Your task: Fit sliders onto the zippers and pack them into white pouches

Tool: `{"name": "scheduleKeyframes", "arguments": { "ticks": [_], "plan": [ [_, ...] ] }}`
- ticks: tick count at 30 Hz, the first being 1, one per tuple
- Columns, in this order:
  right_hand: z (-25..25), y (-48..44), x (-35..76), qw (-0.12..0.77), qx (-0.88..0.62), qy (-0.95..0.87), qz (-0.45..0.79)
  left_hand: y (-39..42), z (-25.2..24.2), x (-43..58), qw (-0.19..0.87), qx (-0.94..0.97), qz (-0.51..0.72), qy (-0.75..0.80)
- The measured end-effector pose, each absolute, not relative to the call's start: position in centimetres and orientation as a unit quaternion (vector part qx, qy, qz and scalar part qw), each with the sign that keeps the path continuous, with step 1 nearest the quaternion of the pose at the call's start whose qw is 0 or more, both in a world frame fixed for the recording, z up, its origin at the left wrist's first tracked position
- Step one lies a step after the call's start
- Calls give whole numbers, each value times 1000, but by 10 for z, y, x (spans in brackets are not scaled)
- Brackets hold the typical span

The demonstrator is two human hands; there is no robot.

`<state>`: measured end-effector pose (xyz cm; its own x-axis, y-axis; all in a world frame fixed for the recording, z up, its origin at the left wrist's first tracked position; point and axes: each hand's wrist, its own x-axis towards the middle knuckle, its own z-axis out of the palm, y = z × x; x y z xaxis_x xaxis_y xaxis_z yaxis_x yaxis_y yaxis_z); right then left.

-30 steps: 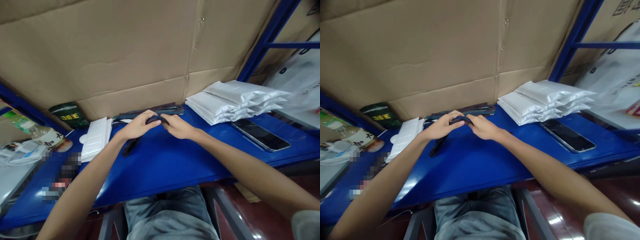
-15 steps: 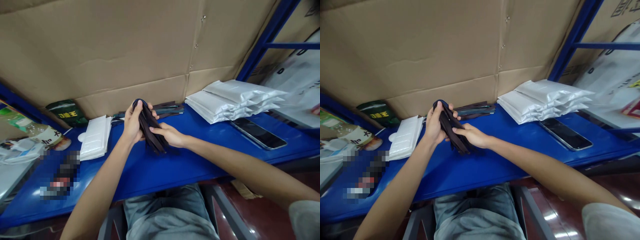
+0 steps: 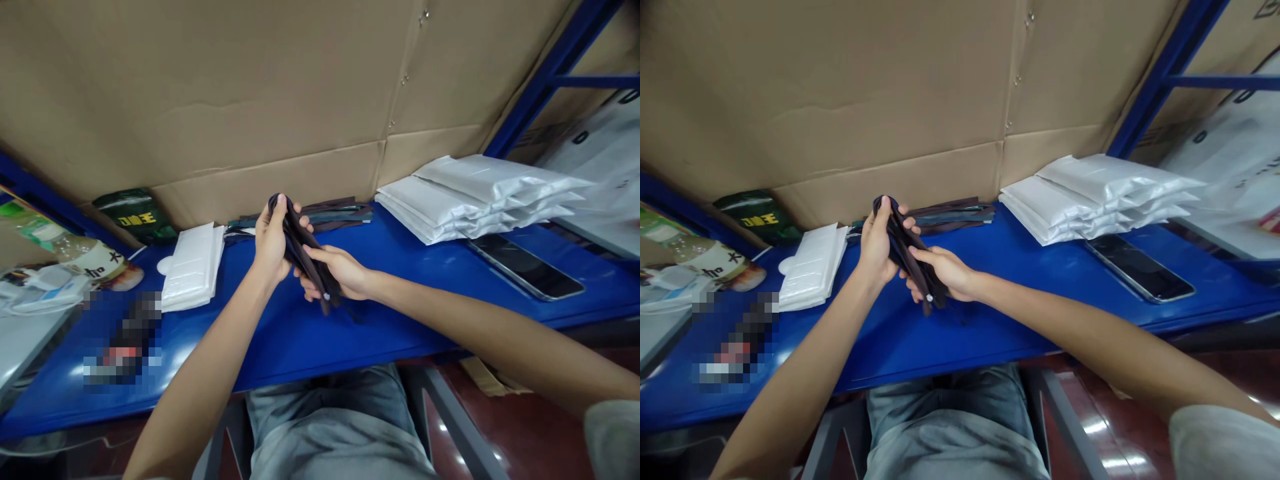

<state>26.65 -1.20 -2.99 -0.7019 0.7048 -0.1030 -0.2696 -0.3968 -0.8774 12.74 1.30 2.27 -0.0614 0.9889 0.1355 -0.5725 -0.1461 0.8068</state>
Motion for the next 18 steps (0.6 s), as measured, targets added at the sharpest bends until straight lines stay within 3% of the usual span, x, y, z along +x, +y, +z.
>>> {"name": "scheduleKeyframes", "arguments": {
  "ticks": [4, 8, 12, 18],
  "plan": [
    [-33, -10, 267, 285, -240, -492, 787, 13, 17, 133, 594, 342, 671, 281],
    [-37, -10, 265, 283, -265, -601, 699, 16, 15, 129, 561, 348, 690, 297],
    [-40, -11, 263, 252, -231, -593, 729, 21, 15, 118, 530, 331, 725, 291],
    [-44, -12, 262, 259, -274, -566, 733, 14, 6, 117, 605, 315, 672, 288]
  ]
}}
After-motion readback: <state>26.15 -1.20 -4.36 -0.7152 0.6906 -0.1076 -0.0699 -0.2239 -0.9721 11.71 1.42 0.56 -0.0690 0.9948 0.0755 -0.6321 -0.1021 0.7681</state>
